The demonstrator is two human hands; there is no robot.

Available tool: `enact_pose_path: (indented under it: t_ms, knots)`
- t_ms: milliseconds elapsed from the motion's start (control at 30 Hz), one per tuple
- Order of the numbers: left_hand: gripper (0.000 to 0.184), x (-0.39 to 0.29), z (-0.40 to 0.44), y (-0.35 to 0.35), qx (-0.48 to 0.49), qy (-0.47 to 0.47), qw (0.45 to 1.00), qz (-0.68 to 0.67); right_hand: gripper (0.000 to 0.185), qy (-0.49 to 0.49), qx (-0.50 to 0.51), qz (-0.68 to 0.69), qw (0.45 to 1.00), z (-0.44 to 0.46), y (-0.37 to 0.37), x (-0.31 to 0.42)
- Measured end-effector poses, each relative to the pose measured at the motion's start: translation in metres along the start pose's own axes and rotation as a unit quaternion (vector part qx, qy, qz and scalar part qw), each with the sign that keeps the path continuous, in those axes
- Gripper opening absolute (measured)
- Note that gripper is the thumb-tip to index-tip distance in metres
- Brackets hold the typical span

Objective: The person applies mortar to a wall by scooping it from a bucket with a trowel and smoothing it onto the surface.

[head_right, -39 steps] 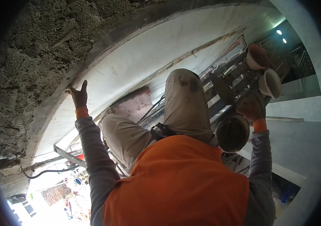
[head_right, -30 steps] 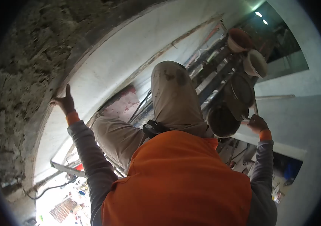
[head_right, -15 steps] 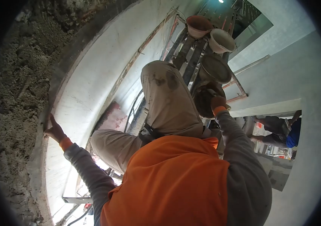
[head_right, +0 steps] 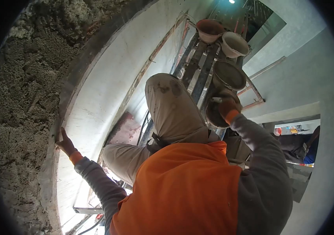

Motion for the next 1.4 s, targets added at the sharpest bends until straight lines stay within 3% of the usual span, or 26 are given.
enact_pose_path:
  t_ms: [67, 133, 167, 300, 400, 600, 733, 800, 833, 867, 900, 933, 967, 1067, 1100, 1167, 1233, 1367, 1400]
  knots:
    - [0.1, 0.009, 0.003, 0.0, -0.032, -0.011, 0.998, 0.054, 0.017, 0.062, -0.006, 0.005, 0.998, -0.017, 0.004, 0.006]
    - [0.102, 0.004, 0.0, 0.002, 0.004, 0.007, 0.999, 0.041, 0.017, 0.089, -0.027, 0.0, 0.996, -0.044, -0.003, -0.021]
    - [0.103, 0.002, -0.003, 0.0, 0.025, 0.017, 0.999, 0.034, 0.016, 0.047, -0.005, 0.013, 0.999, -0.051, -0.002, -0.041]
    - [0.106, 0.02, -0.001, -0.004, -0.052, -0.014, 0.996, 0.073, 0.017, -0.116, 0.032, 0.066, 0.99, -0.059, -0.022, -0.076]
    - [0.106, 0.015, -0.008, -0.002, -0.055, -0.006, 0.994, 0.091, 0.016, -0.174, 0.099, 0.14, 0.97, -0.035, -0.082, -0.053]
    - [0.107, 0.017, -0.013, -0.003, -0.031, -0.009, 0.993, 0.118, 0.024, -0.231, 0.174, 0.306, 0.907, -0.025, -0.065, 0.002]
    - [0.109, 0.017, -0.013, -0.002, -0.01, -0.021, 0.994, 0.111, 0.024, -0.136, 0.15, 0.272, 0.941, 0.006, -0.181, 0.032]
    - [0.107, 0.022, -0.009, -0.003, 0.01, -0.026, 0.993, 0.118, 0.027, 0.102, 0.151, 0.142, 0.973, 0.021, -0.2, 0.053]
    - [0.107, 0.023, -0.008, -0.004, 0.016, -0.022, 0.993, 0.111, 0.024, 0.117, 0.155, 0.194, 0.962, 0.021, -0.179, 0.052]
    - [0.107, 0.025, -0.008, -0.005, 0.023, -0.017, 0.994, 0.106, 0.022, 0.133, 0.161, 0.244, 0.947, 0.015, -0.154, 0.051]
    - [0.108, 0.024, -0.008, -0.005, 0.013, -0.019, 0.994, 0.111, 0.021, -0.039, 0.188, 0.453, 0.871, 0.002, -0.132, 0.044]
    - [0.108, 0.023, -0.008, -0.006, 0.004, -0.02, 0.993, 0.117, 0.021, -0.205, 0.201, 0.627, 0.724, -0.017, -0.115, 0.042]
    - [0.109, 0.023, -0.008, -0.008, -0.003, -0.023, 0.992, 0.125, 0.024, -0.355, 0.199, 0.753, 0.517, -0.031, -0.104, 0.044]
    - [0.11, 0.031, -0.003, -0.013, -0.016, -0.039, 0.991, 0.125, 0.027, -0.374, 0.164, 0.807, 0.427, -0.054, -0.088, 0.056]
    - [0.111, 0.036, 0.0, -0.014, -0.033, -0.044, 0.991, 0.124, 0.023, -0.34, 0.161, 0.825, 0.422, -0.059, -0.08, 0.057]
    - [0.113, 0.034, -0.001, -0.013, -0.041, -0.047, 0.992, 0.108, 0.022, -0.359, 0.126, 0.836, 0.396, -0.069, -0.081, 0.064]
    - [0.114, 0.033, 0.0, -0.012, -0.022, -0.05, 0.989, 0.136, 0.02, -0.366, 0.064, 0.831, 0.414, -0.08, -0.062, 0.064]
    - [0.116, 0.031, -0.002, -0.009, -0.019, -0.058, 0.989, 0.132, 0.015, -0.326, -0.013, 0.842, 0.43, -0.094, -0.101, 0.07]
    - [0.116, 0.03, -0.002, -0.009, -0.017, -0.06, 0.989, 0.131, 0.013, -0.323, -0.03, 0.824, 0.464, -0.099, -0.103, 0.068]
Point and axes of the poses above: each hand's wrist, its own z-axis towards the middle knuckle, its own y-axis out of the back of the hand, x = y × z, the point moved 4 cm from there along z, towards the middle knuckle, and after that the axes turned 4 degrees about y, right-handed, at the moved point
